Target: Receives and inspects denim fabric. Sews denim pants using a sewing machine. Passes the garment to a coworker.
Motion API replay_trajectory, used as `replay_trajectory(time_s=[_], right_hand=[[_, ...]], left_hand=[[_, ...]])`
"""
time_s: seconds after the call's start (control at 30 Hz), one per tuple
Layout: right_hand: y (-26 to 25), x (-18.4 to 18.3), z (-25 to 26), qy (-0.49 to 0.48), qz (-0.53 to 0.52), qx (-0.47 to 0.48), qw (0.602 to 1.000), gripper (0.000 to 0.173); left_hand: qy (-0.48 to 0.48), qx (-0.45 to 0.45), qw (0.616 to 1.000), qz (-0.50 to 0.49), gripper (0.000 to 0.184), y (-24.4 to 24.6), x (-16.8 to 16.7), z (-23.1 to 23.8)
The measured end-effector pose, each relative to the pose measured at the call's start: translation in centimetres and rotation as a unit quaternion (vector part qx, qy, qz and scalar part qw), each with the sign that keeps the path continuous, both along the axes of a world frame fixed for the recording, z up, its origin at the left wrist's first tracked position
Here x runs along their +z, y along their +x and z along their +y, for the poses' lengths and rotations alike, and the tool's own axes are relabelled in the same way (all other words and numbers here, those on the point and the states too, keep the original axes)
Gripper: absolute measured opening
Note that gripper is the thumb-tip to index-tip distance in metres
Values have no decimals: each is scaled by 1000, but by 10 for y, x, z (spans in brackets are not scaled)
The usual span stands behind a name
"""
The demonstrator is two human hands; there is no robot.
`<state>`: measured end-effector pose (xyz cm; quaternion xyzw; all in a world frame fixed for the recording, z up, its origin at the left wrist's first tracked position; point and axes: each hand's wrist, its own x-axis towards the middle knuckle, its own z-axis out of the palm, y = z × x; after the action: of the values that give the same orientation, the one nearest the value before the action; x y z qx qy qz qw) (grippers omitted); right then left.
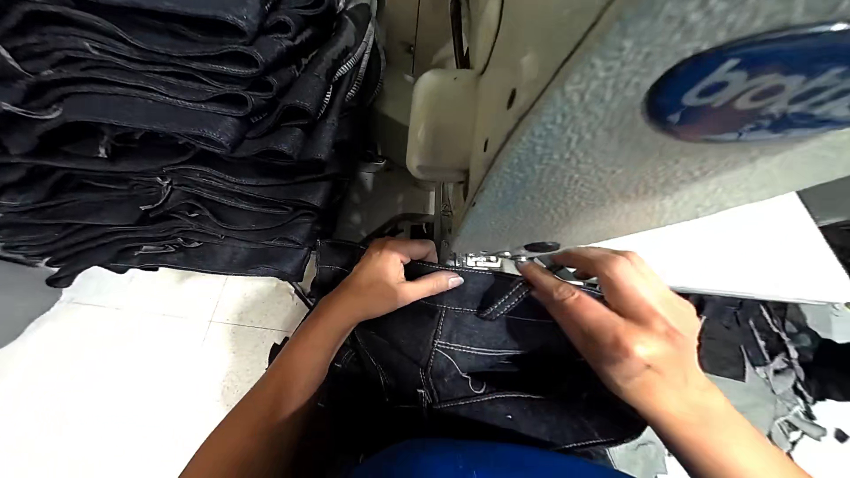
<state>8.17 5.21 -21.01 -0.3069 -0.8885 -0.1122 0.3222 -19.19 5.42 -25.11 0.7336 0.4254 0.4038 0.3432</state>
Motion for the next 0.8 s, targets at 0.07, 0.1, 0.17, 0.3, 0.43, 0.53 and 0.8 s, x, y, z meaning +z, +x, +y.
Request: replay_trajectory(time_s=[0.07,0.1,0.17,0.3,0.43,0.53,0.8], right_hand=[[-6,6,1,-17,12,-5,1000,21],[-10,8,1,-45,27,-5,999,21],[-18,9,-2,-153,96,8,984,22],[-23,0,-5,-415,221,33,882,16],[-21,-4,1,-369,173,14,913,11],[-27,-1,3,-227,104,-10,968,13],[-31,-2,8,-186,120,-8,975,10]], left_hand=[[-4,-5,1000,5,21,0,-2,3],[-4,-6,1000,10,21,0,-2,3],[-8,-6,1000,22,21,-1,2,2],[-8,-15,1000,26,23,-2,3,-1],[57,53,992,97,27,1,9,-6],[136,174,950,222,39,11,30,-23],[-265,50,955,-126,21,55,50,-70]])
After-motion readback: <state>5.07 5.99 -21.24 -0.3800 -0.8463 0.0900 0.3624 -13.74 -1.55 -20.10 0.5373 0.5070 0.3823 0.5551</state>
